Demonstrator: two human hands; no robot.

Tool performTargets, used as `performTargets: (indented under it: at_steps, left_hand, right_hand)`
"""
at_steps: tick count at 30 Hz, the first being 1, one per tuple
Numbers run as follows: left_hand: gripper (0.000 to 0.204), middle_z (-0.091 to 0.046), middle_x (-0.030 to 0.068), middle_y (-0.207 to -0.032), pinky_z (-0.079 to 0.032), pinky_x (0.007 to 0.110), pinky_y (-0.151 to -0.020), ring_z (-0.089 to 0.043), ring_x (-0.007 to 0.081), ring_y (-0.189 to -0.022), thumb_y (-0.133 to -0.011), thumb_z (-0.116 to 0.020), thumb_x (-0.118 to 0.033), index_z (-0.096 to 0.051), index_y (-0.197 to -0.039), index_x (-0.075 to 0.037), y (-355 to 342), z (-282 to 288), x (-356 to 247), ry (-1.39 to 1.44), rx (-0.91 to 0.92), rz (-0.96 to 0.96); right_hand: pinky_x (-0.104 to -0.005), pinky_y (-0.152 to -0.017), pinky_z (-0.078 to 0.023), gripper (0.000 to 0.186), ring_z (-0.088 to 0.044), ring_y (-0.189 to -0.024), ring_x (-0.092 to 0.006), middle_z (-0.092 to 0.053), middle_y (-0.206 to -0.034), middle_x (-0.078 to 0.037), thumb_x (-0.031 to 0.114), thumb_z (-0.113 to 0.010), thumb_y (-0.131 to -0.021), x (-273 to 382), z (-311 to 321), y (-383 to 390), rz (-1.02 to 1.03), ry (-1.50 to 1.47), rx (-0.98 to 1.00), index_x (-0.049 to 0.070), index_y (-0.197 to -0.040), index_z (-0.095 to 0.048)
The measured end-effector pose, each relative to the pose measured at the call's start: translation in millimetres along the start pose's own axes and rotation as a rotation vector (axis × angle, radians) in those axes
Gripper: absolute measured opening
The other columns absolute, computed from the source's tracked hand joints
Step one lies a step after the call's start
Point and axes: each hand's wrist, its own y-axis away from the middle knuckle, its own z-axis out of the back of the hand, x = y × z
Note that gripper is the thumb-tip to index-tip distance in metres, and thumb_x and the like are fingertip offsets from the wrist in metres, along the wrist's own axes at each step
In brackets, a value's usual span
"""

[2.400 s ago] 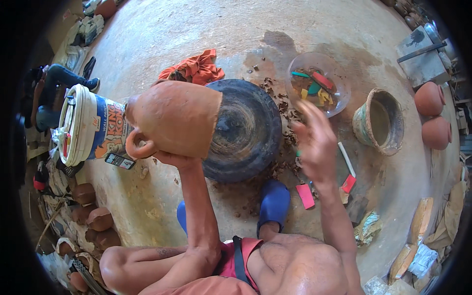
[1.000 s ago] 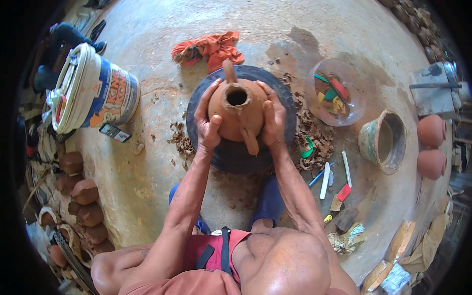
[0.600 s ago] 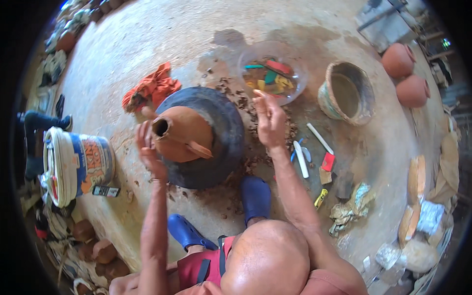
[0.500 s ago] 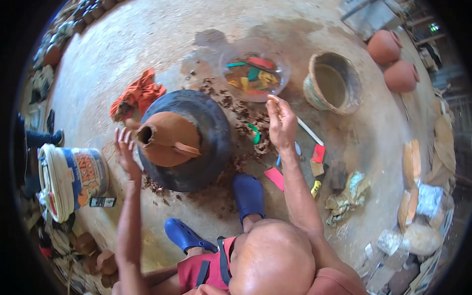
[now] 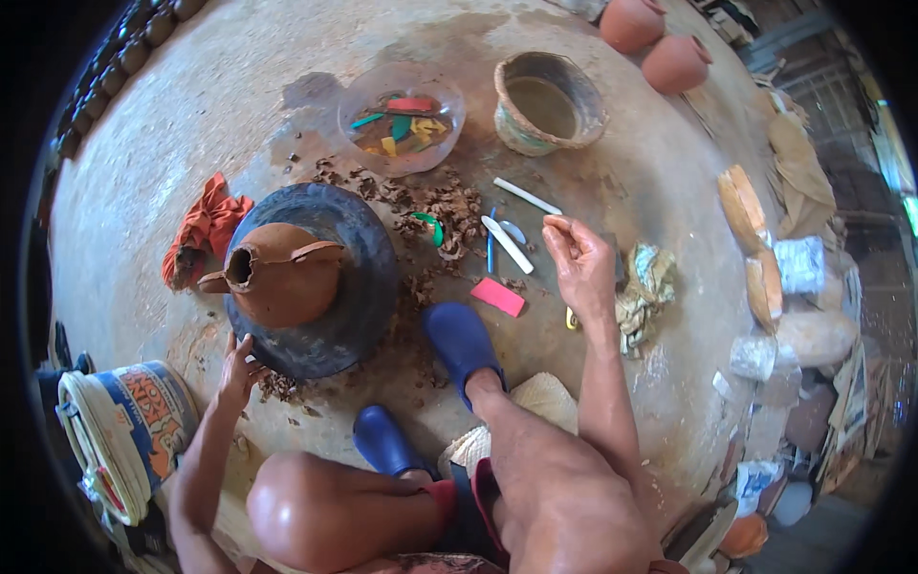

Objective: The person refines a clay vessel on a manual turntable, using various scrapers and a blue tool to smooth the exterior and trim the rim while by hand.

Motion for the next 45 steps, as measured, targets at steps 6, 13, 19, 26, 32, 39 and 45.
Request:
performTargets:
  at_steps: [6, 13, 19, 26, 32, 39, 45]
  left_hand:
    - [0.084, -0.052, 0.0109, -0.16, -0.06, 0.034, -0.065, -0.072, 0.0243, -0.097, -0.11, -0.062, -0.033, -0.011, -0.176, -0.025, -8, 1, 26, 0.204, 0.066, -0.124]
    - [0.08, -0.063, 0.0049, -0.145, -0.059, 0.039, -0.075, -0.067, 0.0201, -0.106, -0.108, -0.066, -0.04, -0.022, -0.174, -0.028, -5, -10, 31, 0.2, -0.006, -0.19]
    - [0.075, -0.063, 0.0045, -0.143, -0.054, 0.03, -0.06, -0.068, 0.0159, -0.088, -0.109, -0.063, -0.039, -0.026, -0.173, -0.029, 5, -5, 28, 0.256, -0.065, -0.174]
    - [0.074, -0.06, 0.0107, -0.15, -0.053, 0.03, -0.061, -0.071, 0.0203, -0.101, -0.111, -0.061, -0.033, -0.023, -0.174, -0.022, 16, -29, 24, 0.235, -0.099, -0.149]
    - [0.063, -0.06, 0.0112, -0.144, -0.056, 0.032, -0.076, -0.067, 0.0244, -0.117, -0.113, -0.054, -0.026, -0.03, -0.172, -0.018, -6, 19, 53, -0.055, -0.16, -0.305]
    - [0.058, -0.051, 0.012, -0.152, -0.054, 0.045, -0.1, -0.058, 0.0319, -0.13, -0.107, -0.055, -0.013, -0.042, -0.164, -0.011, 6, 15, 41, -0.381, -0.124, -0.397]
    - [0.046, -0.063, 0.0064, -0.131, -0.057, 0.039, -0.083, -0.067, 0.0235, -0.112, -0.111, -0.056, -0.041, -0.057, -0.15, -0.015, -4, 2, 43, -0.052, -0.29, -0.204]
  right_hand:
    - [-0.0281, -0.085, -0.058, 0.025, -0.071, -0.093, -0.01, -0.079, -0.105, -0.006, 0.015, -0.077, -0.103, -19, 48, 24, -0.146, 0.108, -0.054, 0.0, -0.122, -0.077]
    - [-0.0336, -0.083, -0.059, 0.023, -0.075, -0.088, -0.0165, -0.081, -0.098, -0.01, 0.017, -0.079, -0.097, -100, -3, 15, -0.2, 0.305, -0.042, 0.002, -0.114, -0.08]
    - [-0.0402, -0.087, -0.06, 0.025, -0.079, -0.095, -0.029, -0.081, -0.104, -0.019, 0.022, -0.076, -0.096, -68, -74, -2, -0.173, 0.467, 0.081, 0.004, -0.113, -0.081]
    - [-0.0507, -0.088, -0.059, 0.022, -0.075, -0.097, -0.0405, -0.079, -0.1, -0.019, 0.023, -0.07, -0.095, -86, -128, -29, 0.131, 0.398, 0.16, 0.005, -0.104, -0.081]
    - [-0.0494, -0.084, -0.06, 0.018, -0.075, -0.097, -0.039, -0.078, -0.101, -0.018, 0.02, -0.07, -0.095, -120, -89, -12, 0.098, 0.311, 0.105, 0.008, -0.104, -0.081]
    - [-0.0452, -0.083, -0.061, 0.019, -0.078, -0.093, -0.0356, -0.079, -0.099, -0.016, 0.016, -0.071, -0.097, -180, 14, -48, -0.093, 0.321, -0.067, 0.007, -0.111, -0.08]
    - [-0.0454, -0.098, -0.056, 0.043, -0.068, -0.113, -0.0361, -0.068, -0.121, -0.017, 0.004, -0.064, -0.093, -168, -48, -83, 0.122, 0.392, 0.366, 0.009, -0.134, -0.075]
